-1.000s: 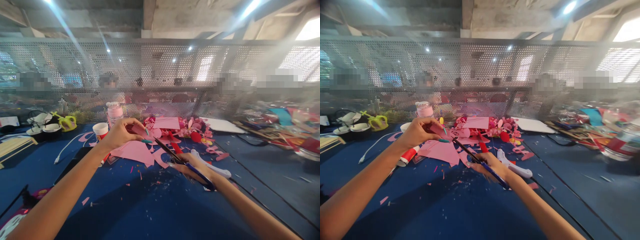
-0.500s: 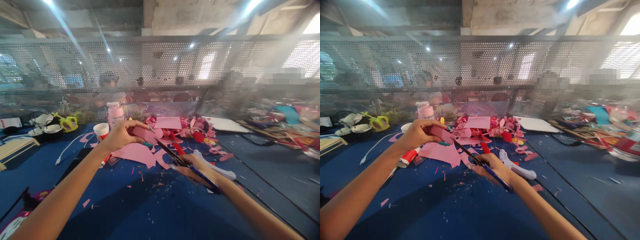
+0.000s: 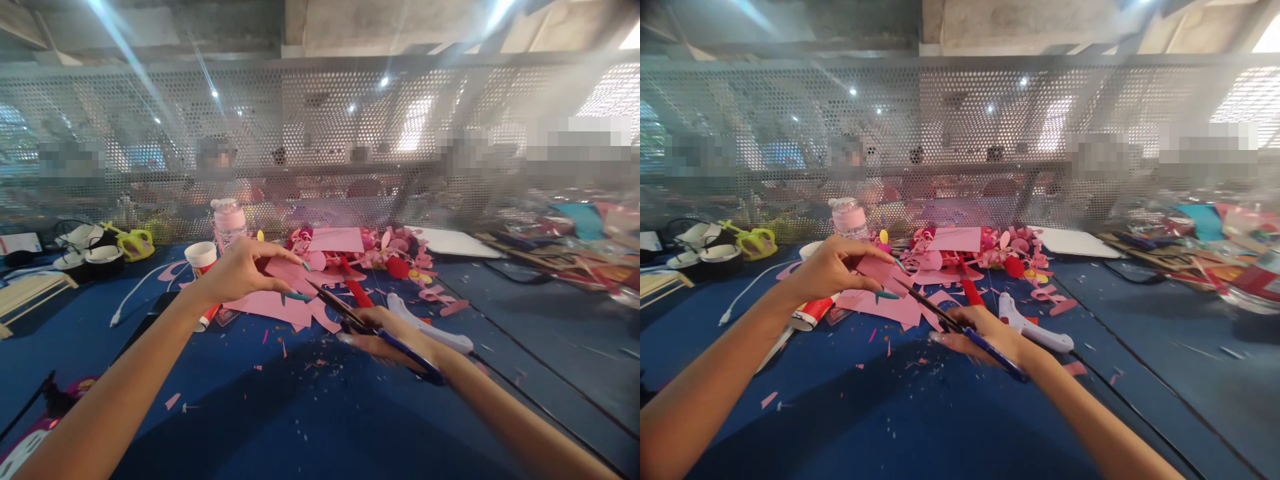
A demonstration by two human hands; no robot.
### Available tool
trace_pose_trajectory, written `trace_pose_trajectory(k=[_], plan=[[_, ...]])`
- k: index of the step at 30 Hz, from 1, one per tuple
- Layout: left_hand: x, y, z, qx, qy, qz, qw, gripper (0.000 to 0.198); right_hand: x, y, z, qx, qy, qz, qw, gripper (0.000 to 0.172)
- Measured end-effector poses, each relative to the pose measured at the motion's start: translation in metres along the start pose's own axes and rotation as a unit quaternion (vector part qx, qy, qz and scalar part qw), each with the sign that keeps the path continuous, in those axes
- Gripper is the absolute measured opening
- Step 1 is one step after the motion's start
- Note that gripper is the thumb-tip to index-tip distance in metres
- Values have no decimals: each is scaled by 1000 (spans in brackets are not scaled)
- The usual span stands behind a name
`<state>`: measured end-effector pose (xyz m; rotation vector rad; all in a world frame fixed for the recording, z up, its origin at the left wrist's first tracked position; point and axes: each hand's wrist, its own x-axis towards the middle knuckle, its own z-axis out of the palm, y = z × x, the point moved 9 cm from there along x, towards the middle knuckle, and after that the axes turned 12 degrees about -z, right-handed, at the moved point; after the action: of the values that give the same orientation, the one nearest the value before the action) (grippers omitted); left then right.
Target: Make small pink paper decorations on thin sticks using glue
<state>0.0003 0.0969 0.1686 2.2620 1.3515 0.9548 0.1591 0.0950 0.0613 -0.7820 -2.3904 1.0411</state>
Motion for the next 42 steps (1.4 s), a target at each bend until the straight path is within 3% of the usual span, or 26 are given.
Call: trace_pose_trajectory(k=[8, 11, 15, 20, 25, 31, 35, 40, 42], plan=[[0, -4, 7, -31, -23, -23, 999, 40, 1, -2, -1, -9, -15, -7, 1000, 36], [0, -3, 8, -67, -49, -31, 996, 43, 1, -4, -2, -13, -30, -13, 999, 34], [-1, -1, 13, -100, -88, -41, 990, 32, 1, -5, -4, -20, -12, -17, 1000, 36], [-1, -7, 17, -195, -102, -61, 974, 34, 1, -4, -3, -3, -6, -15, 1000, 42], [2, -15, 10, -261, -48, -75, 961, 32, 1, -5, -4, 0, 2, -12, 1000, 40], [6, -20, 7, -276, -24, -87, 957, 25, -3, -6, -12, -16, 52, 14, 998, 37], [8, -26, 6, -265, -5, -100, 959, 19, -4, -5, -11, 8, 52, 29, 998, 38], [8, -30, -2, -213, 74, -114, 968, 21, -3, -1, -11, 17, 48, 31, 998, 37], [8, -30, 2, -212, 71, -119, 967, 16, -3, -1, -10, 25, 40, 28, 999, 36]])
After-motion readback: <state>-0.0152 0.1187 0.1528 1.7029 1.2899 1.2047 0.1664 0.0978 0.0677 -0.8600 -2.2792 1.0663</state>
